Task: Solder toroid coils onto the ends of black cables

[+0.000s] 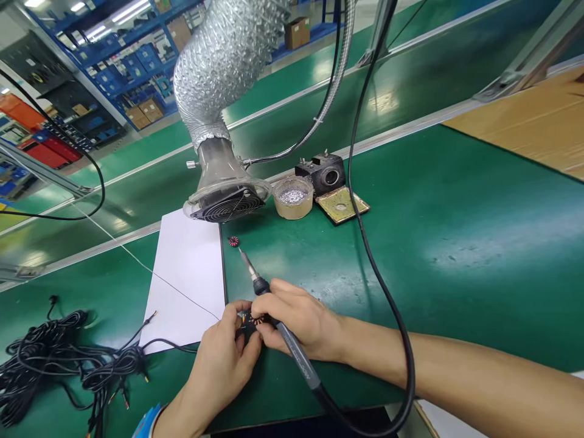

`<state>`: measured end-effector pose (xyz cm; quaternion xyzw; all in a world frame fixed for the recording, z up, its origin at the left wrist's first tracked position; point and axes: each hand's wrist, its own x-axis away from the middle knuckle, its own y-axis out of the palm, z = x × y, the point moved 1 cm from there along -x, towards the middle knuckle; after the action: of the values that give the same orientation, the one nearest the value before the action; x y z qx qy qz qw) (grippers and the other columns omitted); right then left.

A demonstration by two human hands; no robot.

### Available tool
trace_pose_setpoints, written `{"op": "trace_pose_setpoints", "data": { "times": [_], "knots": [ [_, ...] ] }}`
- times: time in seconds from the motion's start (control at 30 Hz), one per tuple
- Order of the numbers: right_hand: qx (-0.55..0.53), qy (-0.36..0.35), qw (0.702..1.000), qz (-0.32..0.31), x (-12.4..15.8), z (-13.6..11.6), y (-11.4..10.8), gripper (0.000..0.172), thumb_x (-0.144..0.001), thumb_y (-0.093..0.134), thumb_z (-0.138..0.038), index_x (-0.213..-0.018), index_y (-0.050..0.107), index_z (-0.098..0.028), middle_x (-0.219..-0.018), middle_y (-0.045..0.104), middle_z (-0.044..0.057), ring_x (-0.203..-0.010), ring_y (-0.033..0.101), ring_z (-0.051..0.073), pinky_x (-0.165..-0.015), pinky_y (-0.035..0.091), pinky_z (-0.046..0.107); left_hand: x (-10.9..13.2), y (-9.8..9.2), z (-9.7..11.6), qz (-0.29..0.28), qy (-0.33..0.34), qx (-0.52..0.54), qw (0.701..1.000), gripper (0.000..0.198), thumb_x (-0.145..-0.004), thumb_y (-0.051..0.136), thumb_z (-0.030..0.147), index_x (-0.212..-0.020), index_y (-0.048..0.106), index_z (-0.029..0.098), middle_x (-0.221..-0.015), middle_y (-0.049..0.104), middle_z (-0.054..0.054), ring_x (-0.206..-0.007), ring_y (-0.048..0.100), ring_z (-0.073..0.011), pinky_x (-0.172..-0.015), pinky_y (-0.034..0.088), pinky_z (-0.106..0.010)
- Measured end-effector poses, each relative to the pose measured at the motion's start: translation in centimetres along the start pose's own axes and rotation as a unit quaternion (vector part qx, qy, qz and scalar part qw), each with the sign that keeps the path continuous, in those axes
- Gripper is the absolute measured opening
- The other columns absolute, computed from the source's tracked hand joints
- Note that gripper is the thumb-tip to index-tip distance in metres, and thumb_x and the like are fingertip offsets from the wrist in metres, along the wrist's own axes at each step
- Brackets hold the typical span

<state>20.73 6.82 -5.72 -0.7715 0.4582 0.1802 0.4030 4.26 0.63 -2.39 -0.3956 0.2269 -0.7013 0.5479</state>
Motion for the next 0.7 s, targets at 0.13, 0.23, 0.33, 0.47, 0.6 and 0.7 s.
{"op": "trace_pose_setpoints", "data": {
  "times": [0.13, 0.23, 0.33, 0.47, 0.6, 0.7],
  "knots": [
    [0.001, -0.008, 0.999, 0.052, 0.1, 0.1, 0.0, 0.024, -0.081, 0.059, -0.012, -0.101, 0.049, -0.021, -0.085, 0.066, 0.002, -0.074, 0.058, 0.016, -0.072, 0.049, 0.032, -0.1, 0.0, -0.2, 0.005, 0.007, 0.020, 1.000, 0.029, -0.088, 0.049, 0.024, -0.116, 0.045, 0.019, -0.064, 0.059, 0.002, -0.055, 0.057, -0.0179, -0.054, 0.033, -0.026],
    [0.019, -0.028, 0.998, 0.060, -0.1, -0.1, -0.4, 0.028, -0.080, 0.059, -0.012, -0.104, 0.048, -0.021, -0.083, 0.065, 0.001, -0.070, 0.057, 0.016, -0.071, 0.050, 0.034, 0.0, -0.2, -0.3, 0.003, 0.008, 0.051, 0.999, 0.027, -0.087, 0.051, 0.024, -0.113, 0.047, 0.019, -0.059, 0.051, 0.006, -0.050, 0.048, -0.0139, -0.052, 0.030, -0.024],
    [0.036, -0.027, 0.997, 0.059, -0.6, -0.6, -1.0, 0.030, -0.077, 0.059, -0.014, -0.104, 0.048, -0.021, -0.080, 0.062, 0.002, -0.068, 0.054, 0.017, -0.065, 0.048, 0.033, 0.3, -1.1, 0.0, -0.002, 0.017, 0.141, 0.990, 0.024, -0.086, 0.055, 0.027, -0.108, 0.049, 0.019, -0.057, 0.040, 0.009, -0.049, 0.040, -0.0106, -0.050, 0.027, -0.022],
    [-0.027, 0.051, 0.998, 0.030, -1.9, -1.3, -1.7, 0.043, -0.066, 0.059, -0.012, -0.106, 0.046, -0.022, -0.083, 0.058, 0.002, -0.071, 0.055, 0.016, -0.063, 0.048, 0.030, 0.6, -3.2, 0.8, -0.014, 0.045, 0.266, 0.963, 0.016, -0.089, 0.055, 0.033, -0.094, 0.053, 0.018, -0.062, 0.043, 0.006, -0.057, 0.041, -0.0092, -0.054, 0.032, -0.020],
    [-0.192, 0.178, 0.965, -0.024, -3.6, -1.9, -1.4, 0.048, -0.066, 0.057, -0.006, -0.107, 0.042, -0.023, -0.086, 0.055, -0.001, -0.066, 0.055, 0.011, -0.060, 0.048, 0.024, 0.2, -5.3, 1.5, 0.007, 0.081, 0.264, 0.961, 0.019, -0.091, 0.054, 0.034, -0.092, 0.060, 0.017, -0.070, 0.055, 0.001, -0.062, 0.047, -0.0101, -0.056, 0.036, -0.021],
    [-0.288, 0.211, 0.934, -0.018, -4.6, -2.2, -0.8, 0.034, -0.076, 0.061, -0.015, -0.104, 0.044, -0.022, -0.096, 0.054, 0.003, -0.070, 0.056, 0.011, -0.056, 0.050, 0.021, -0.2, -6.0, 1.1, 0.041, 0.101, 0.220, 0.969, 0.019, -0.092, 0.054, 0.034, -0.094, 0.064, 0.017, -0.074, 0.059, 0.000, -0.060, 0.047, -0.0101, -0.055, 0.036, -0.021]
  ]
}}
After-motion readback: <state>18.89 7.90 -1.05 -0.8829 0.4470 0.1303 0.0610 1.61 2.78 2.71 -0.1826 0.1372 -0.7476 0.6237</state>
